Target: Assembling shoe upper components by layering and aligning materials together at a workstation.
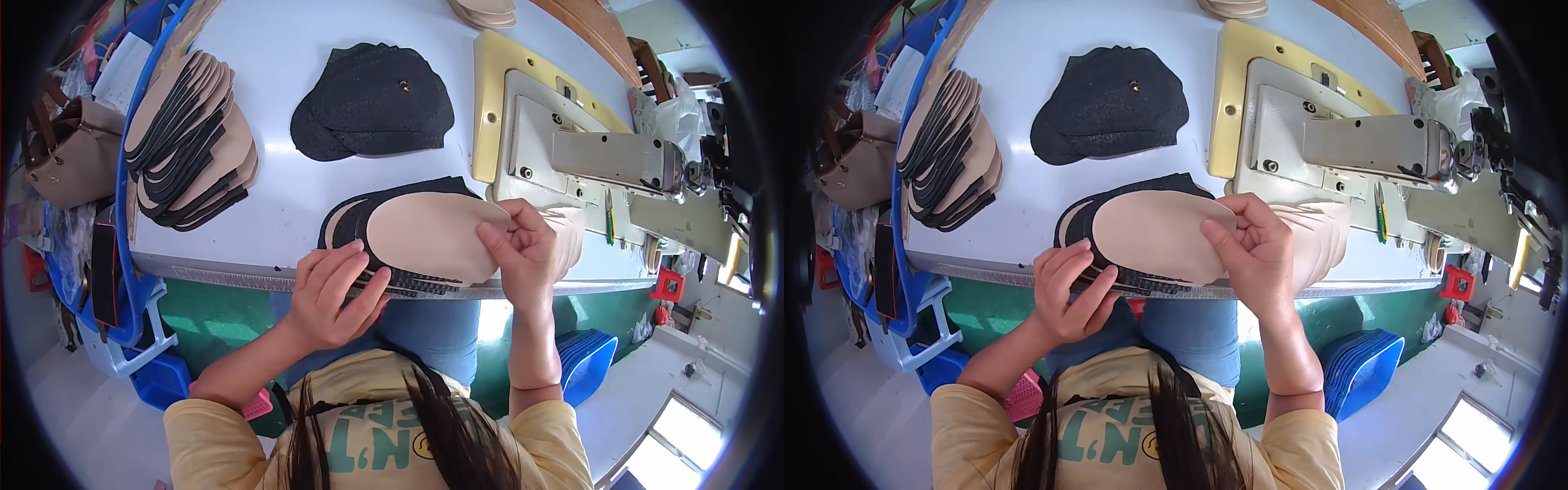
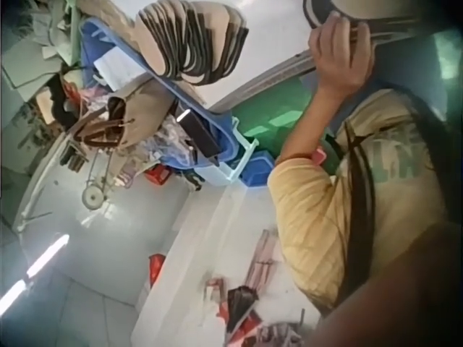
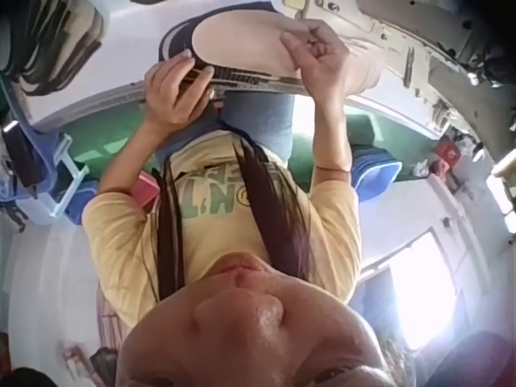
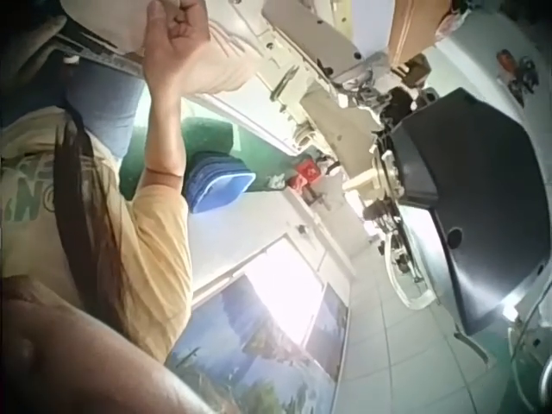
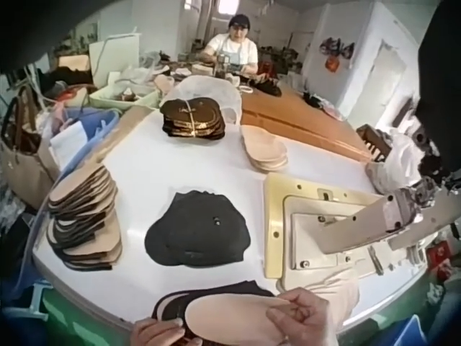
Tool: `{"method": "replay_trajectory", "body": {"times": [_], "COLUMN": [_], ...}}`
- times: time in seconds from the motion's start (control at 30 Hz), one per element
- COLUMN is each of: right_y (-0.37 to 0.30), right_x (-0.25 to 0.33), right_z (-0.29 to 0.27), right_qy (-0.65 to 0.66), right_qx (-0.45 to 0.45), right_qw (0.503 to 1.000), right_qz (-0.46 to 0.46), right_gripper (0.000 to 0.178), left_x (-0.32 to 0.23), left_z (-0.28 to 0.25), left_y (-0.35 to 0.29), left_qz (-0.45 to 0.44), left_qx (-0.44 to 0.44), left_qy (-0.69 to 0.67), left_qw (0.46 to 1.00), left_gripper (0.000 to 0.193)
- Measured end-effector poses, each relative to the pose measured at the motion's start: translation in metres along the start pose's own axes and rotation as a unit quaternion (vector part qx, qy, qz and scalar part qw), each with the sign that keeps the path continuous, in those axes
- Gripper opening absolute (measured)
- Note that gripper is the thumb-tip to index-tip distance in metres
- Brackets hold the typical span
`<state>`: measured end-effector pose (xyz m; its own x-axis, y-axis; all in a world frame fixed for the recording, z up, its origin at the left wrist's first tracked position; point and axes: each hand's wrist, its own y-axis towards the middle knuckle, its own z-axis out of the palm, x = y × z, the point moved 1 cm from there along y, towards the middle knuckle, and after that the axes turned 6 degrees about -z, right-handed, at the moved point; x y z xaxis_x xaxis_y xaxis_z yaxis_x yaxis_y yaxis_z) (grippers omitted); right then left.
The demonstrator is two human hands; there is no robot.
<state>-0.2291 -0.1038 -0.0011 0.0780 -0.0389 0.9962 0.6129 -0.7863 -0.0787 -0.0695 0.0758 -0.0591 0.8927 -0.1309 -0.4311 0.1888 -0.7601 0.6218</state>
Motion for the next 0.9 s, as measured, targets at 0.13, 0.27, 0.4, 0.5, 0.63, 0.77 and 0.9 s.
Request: {"method": "replay_trajectory", "body": {"times": [0.13,0.27,0.4,0.5,0.63,0.77,0.9], "right_y": [0.0011,0.0001,0.0005,0.0003,0.0005,0.0038,0.0039], "right_x": [0.0006,0.0002,-0.001,-0.0014,-0.0031,0.002,-0.0054], "right_z": [0.0017,0.0009,0.003,0.0043,0.0029,0.0093,0.0047], "right_qy": [0.0,-0.01,-0.007,0.001,0.002,-0.009,-0.04], "right_qx": [0.005,0.017,0.02,0.012,0.012,-0.035,-0.017], "right_qw": [1.0,0.999,0.999,1.0,1.0,0.999,0.999], "right_qz": [0.024,0.027,0.027,0.028,0.029,0.002,-0.016], "right_gripper": [0.016,0.016,0.016,0.017,0.02,0.029,0.036], "left_x": [0.0,0.0007,0.0014,0.0003,-0.0013,-0.003,0.0], "left_z": [0.0005,0.0006,0.0,0.0009,-0.0004,0.0005,0.0024], "left_y": [-0.0014,-0.0013,-0.0007,-0.0011,0.0025,0.0032,0.0002], "left_qz": [-0.003,0.005,0.016,0.01,0.008,-0.004,-0.005], "left_qx": [-0.007,-0.005,0.006,0.001,0.02,0.026,0.02], "left_qy": [0.0,0.01,0.028,0.028,0.028,0.036,0.026], "left_qw": [1.0,1.0,0.999,1.0,0.999,0.999,0.999], "left_gripper": [0.034,0.034,0.033,0.032,0.03,0.029,0.035]}}
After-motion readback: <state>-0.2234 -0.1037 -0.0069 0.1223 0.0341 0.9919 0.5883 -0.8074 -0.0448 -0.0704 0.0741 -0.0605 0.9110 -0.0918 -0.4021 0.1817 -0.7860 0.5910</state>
